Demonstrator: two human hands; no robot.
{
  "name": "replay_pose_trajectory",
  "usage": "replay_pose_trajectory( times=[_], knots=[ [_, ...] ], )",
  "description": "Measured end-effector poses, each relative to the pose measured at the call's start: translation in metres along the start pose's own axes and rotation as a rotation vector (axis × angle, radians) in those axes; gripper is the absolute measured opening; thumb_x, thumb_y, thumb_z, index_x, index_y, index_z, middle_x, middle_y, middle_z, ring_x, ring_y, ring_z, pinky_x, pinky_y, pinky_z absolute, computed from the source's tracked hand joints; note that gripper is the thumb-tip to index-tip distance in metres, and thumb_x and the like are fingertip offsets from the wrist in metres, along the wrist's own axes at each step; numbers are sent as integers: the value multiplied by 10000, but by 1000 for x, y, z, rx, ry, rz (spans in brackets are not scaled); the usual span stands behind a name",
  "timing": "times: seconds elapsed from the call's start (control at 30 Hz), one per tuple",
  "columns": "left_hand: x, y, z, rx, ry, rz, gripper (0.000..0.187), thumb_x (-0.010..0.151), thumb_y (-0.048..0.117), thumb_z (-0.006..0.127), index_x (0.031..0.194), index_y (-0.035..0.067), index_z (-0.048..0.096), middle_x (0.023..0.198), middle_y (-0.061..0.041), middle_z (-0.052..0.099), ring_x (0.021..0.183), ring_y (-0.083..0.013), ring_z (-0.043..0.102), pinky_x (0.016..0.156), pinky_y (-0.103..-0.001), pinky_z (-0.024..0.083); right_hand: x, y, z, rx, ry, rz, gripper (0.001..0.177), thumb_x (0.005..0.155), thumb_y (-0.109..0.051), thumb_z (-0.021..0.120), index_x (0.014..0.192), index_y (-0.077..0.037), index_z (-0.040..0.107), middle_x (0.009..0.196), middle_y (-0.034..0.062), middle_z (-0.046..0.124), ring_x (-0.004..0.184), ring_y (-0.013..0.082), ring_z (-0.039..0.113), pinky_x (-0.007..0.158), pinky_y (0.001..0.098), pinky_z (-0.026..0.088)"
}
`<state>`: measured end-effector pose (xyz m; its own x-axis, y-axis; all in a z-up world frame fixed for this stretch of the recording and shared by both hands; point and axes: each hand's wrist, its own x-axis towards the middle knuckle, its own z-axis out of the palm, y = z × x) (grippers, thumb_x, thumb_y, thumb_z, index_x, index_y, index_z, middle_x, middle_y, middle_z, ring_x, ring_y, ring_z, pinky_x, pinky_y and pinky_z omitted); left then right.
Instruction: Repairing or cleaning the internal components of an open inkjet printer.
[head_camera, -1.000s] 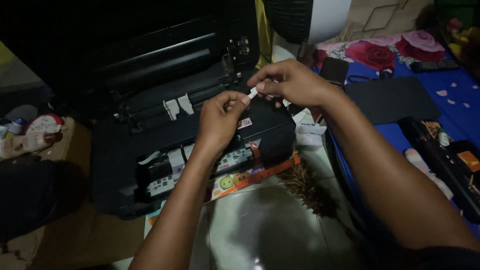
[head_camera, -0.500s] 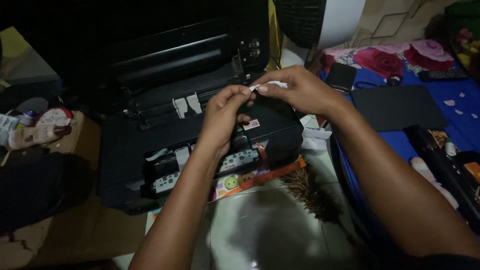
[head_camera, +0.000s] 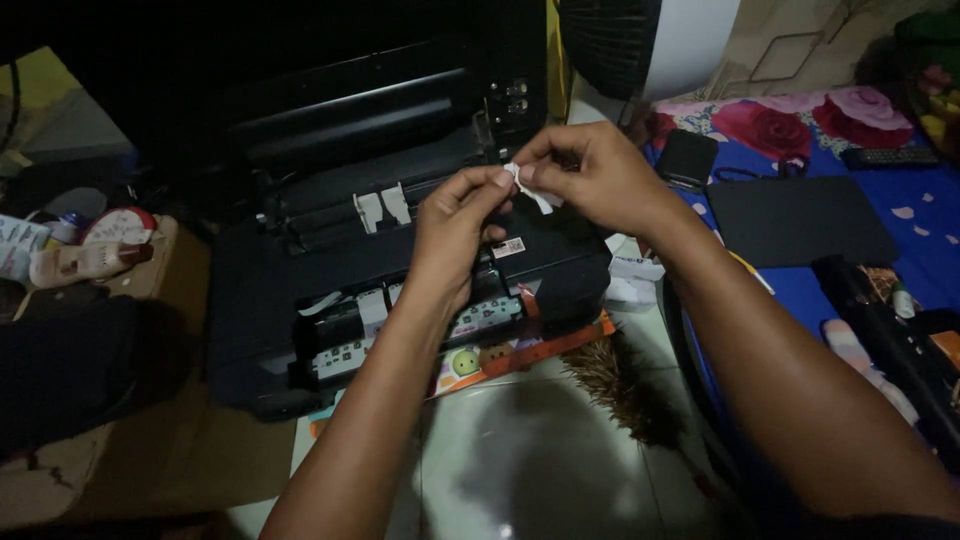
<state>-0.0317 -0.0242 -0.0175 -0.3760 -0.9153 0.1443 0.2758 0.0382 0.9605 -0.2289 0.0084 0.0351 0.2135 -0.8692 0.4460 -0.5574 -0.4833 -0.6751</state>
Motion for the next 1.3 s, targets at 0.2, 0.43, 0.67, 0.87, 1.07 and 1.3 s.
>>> replay_pose_trajectory(
  times=[0.2,0.43,0.67,0.87,1.07,1.3],
  knots=[
    [0,2,-1,10,88,-9,200,938,215,736,1073,67,742,958,-4,744,872,-92,677,671,-242,521,-3,-7,7,166,-43,63,236,950,-215,761,1096,-30,763,838,15,711,758,56,633,680,250,519],
    [-3,4,-2,186,107,143,246,892,218,779,1079,60,754,920,-16,762,835,-86,700,673,-242,542,-3,-18,2,16,-52,157,236,948,-257,744,1060,-50,765,803,14,714,723,64,633,644,254,512],
    [-16,29,6,579,120,306,203,917,246,758,995,66,814,804,-19,770,743,-89,720,692,-248,555,-4,-27,0,-113,-79,126,227,919,-262,738,978,-43,747,792,65,721,688,134,673,623,314,531],
    [0,5,-1,300,254,173,166,881,184,764,937,32,804,765,-37,735,674,-94,649,625,-250,498,-13,-32,18,-206,45,-139,311,897,-145,732,1170,-16,660,1021,101,752,858,251,744,738,360,573],
    [5,-9,-3,-37,300,-23,132,859,166,774,850,34,778,695,1,645,613,-90,559,563,-234,432,-17,-39,29,-586,200,-452,287,871,-145,820,1071,-29,650,942,143,669,921,348,660,743,444,548],
    [3,-1,-4,-116,267,-149,165,889,210,755,834,54,760,656,36,568,588,-83,511,526,-239,403,-15,-34,27,-673,224,-425,113,908,-108,801,970,-48,730,884,106,684,848,317,667,693,438,528]
  ],
)
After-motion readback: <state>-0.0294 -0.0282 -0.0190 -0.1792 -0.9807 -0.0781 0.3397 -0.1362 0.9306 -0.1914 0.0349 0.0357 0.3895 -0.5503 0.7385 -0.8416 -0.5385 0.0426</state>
